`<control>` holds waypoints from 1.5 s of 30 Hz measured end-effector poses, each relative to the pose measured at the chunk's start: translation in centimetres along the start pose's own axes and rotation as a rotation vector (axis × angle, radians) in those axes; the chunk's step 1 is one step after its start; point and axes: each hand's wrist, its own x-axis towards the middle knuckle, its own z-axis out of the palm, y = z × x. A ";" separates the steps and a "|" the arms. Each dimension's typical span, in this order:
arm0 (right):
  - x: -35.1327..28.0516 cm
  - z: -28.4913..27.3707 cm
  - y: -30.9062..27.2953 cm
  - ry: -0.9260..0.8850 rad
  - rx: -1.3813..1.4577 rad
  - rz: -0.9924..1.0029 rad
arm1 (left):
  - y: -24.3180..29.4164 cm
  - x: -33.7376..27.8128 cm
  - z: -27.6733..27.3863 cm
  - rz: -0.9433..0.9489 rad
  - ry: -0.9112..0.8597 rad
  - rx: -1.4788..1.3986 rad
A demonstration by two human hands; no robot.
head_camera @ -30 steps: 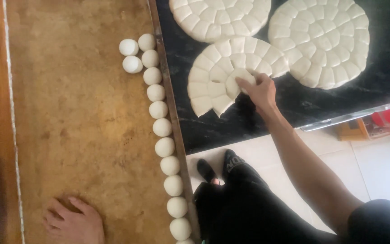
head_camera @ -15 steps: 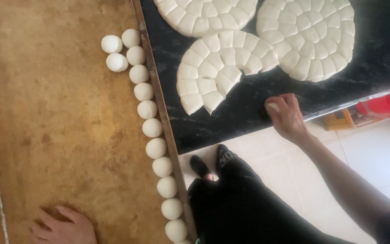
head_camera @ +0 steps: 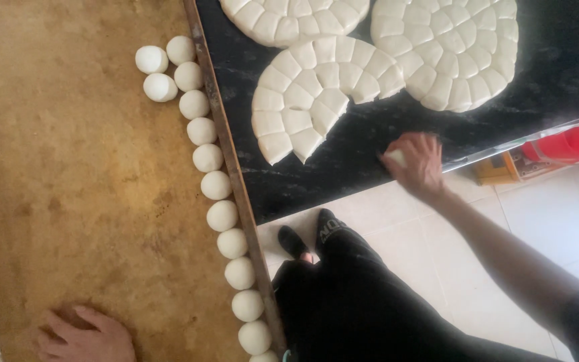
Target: Shape pre-cut pieces of dough into small balls and arrange them onto a wooden tray.
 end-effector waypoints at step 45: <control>6.4 2.3 1.2 0.323 0.085 -0.019 | 0.2 -0.1 0.4 -0.042 -0.015 -0.043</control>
